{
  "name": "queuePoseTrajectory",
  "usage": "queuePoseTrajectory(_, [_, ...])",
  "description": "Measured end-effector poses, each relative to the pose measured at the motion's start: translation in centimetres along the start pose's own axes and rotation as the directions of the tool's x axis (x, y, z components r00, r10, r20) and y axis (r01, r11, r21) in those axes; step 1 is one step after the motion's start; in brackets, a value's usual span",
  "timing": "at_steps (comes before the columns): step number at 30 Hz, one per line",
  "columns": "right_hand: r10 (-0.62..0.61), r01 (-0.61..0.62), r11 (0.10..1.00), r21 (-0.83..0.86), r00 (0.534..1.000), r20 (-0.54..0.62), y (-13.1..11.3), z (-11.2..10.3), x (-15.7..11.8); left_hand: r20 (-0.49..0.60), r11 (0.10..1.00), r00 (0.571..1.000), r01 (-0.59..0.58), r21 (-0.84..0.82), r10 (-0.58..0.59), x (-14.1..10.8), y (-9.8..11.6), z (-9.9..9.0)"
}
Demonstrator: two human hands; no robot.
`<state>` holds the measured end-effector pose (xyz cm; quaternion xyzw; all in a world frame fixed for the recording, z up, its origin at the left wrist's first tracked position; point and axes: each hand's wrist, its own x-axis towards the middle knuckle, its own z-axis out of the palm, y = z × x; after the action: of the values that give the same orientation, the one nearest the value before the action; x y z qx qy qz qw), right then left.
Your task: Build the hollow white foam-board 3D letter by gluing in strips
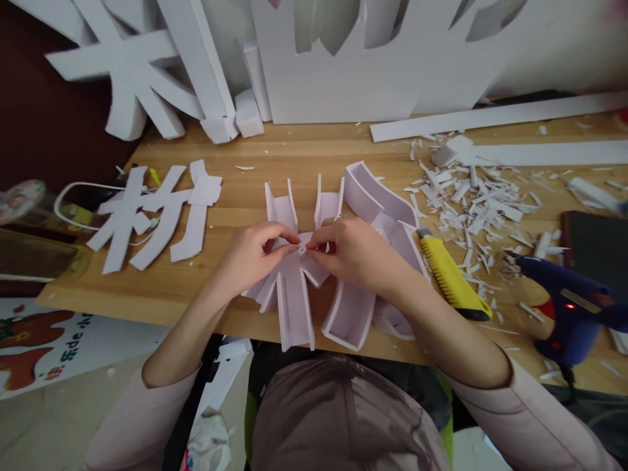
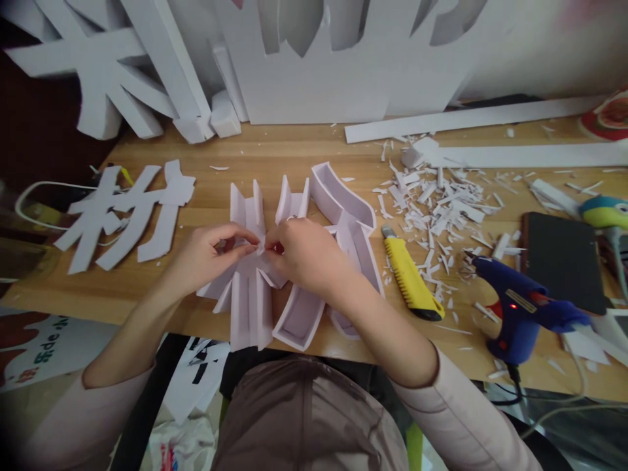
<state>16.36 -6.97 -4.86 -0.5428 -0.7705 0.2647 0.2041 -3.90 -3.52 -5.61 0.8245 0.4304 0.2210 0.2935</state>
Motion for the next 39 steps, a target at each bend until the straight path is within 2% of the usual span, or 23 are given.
queuePoseTrajectory(16, [-0.015, 0.016, 0.999, 0.042, 1.0, -0.015, 0.2, 0.2, 0.2, -0.004, 0.996, 1.0, -0.007, -0.092, 0.006, 0.0, -0.1, 0.4])
queuePoseTrajectory(23, [0.007, -0.007, 0.999, 0.048, 1.0, -0.006, 0.2, 0.1, 0.0, 0.03, 0.996, 1.0, 0.006, -0.085, -0.004, 0.3, 0.5, -0.2])
queuePoseTrajectory(39, [-0.042, 0.042, 0.999, 0.031, 0.999, -0.003, 0.5, 0.3, -0.1, 0.084, 0.985, 0.982, 0.17, -0.026, -0.168, 1.0, 1.5, -0.6])
